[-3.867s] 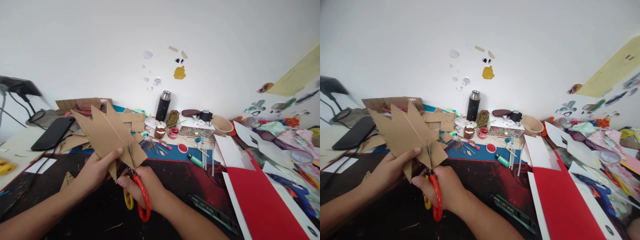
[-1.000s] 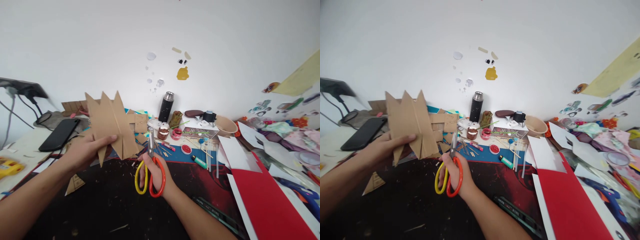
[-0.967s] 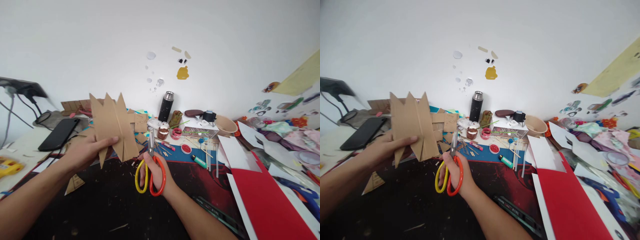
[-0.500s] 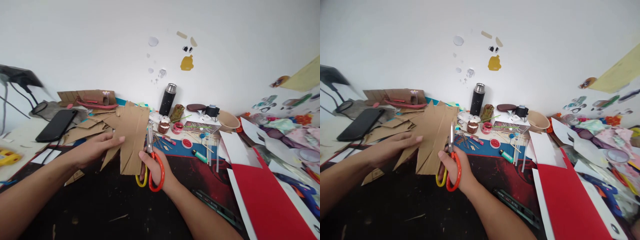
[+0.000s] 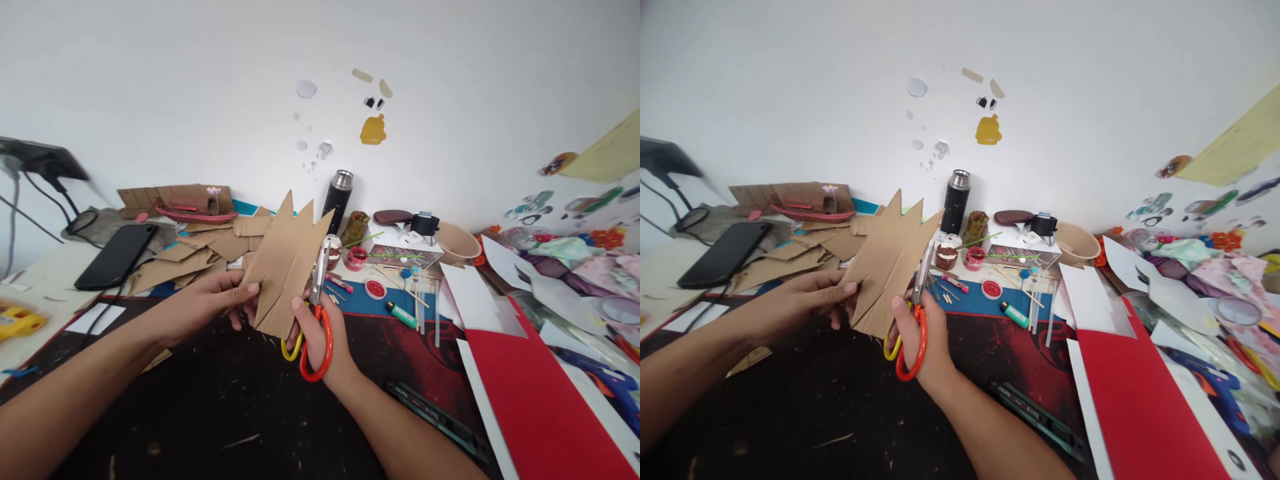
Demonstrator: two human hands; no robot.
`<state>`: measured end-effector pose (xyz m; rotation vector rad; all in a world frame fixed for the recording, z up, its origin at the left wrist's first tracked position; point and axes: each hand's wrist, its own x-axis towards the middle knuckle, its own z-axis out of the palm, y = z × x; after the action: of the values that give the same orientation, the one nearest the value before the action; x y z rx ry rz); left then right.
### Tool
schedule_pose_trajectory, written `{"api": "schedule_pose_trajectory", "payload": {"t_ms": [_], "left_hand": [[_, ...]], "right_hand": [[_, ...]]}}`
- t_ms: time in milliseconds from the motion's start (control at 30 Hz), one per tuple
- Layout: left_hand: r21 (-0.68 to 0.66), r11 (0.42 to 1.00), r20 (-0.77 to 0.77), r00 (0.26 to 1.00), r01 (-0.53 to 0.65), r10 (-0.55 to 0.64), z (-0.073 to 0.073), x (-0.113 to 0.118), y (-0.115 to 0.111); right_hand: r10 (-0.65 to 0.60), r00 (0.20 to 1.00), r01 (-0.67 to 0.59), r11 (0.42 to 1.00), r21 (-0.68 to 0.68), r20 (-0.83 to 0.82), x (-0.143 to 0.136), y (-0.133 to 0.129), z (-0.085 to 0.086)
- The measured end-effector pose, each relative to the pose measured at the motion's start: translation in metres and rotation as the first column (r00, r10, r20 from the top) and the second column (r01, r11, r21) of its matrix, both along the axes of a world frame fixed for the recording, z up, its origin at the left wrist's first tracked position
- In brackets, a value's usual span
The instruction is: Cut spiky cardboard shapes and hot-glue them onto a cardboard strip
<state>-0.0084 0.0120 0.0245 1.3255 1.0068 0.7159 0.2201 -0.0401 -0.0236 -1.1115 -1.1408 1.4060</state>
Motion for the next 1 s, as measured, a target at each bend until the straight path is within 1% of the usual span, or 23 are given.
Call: {"api": "schedule_pose_trajectory", "payload": {"t_ms": [133,267,333,433,500,567,633,700,800,900,1000], "left_hand": [[-0.003,1.0,0.003,1.0,-0.026,0.026,0.002,0.002,0.0],[-0.016,0.992,0.025,0.992,-0.125,0.125,0.003,0.005,-0.001],[0.001,0.988,0.021,0.988,-0.153,0.153,0.003,0.005,-0.001],[0.062,0.987,0.012,0.989,-0.149,0.148,0.002,0.003,0.0],[0.105,0.976,0.014,0.982,-0.19,0.19,0.003,-0.002,0.004],[0.12,0.939,0.055,0.947,-0.321,0.317,0.003,-0.009,0.011],[0.104,0.867,0.166,0.868,-0.487,0.468,0.005,-0.016,0.018],[0.105,0.824,0.22,0.821,-0.557,0.527,0.008,-0.024,0.024],[0.128,0.794,0.261,0.792,-0.594,0.551,0.016,-0.033,0.028],[0.148,0.782,0.289,0.782,-0.606,0.551,0.023,-0.038,0.028],[0.169,0.776,0.305,0.781,-0.607,0.545,0.027,-0.041,0.029]], "right_hand": [[0.006,1.0,-0.006,1.0,0.001,0.023,-0.002,-0.002,0.001],[0.029,0.999,-0.029,0.999,-0.016,0.021,-0.003,-0.004,-0.001],[0.05,0.999,-0.05,0.999,-0.019,0.017,-0.004,-0.005,-0.003],[0.12,0.993,-0.119,0.993,-0.016,0.022,-0.004,-0.007,-0.006],[0.181,0.983,-0.181,0.983,-0.035,0.005,-0.005,-0.007,-0.008],[0.254,0.967,-0.255,0.965,-0.059,-0.025,-0.005,-0.008,-0.009],[0.325,0.945,-0.327,0.942,-0.073,-0.049,-0.006,-0.009,-0.01],[0.382,0.922,-0.386,0.918,-0.084,-0.066,-0.006,-0.011,-0.01],[0.467,0.879,-0.475,0.874,-0.1,-0.097,-0.005,-0.015,-0.012],[0.556,0.824,-0.565,0.821,-0.08,-0.113,-0.002,-0.019,-0.016],[0.591,0.793,-0.604,0.794,-0.068,-0.148,0.0,-0.02,-0.02]]}}
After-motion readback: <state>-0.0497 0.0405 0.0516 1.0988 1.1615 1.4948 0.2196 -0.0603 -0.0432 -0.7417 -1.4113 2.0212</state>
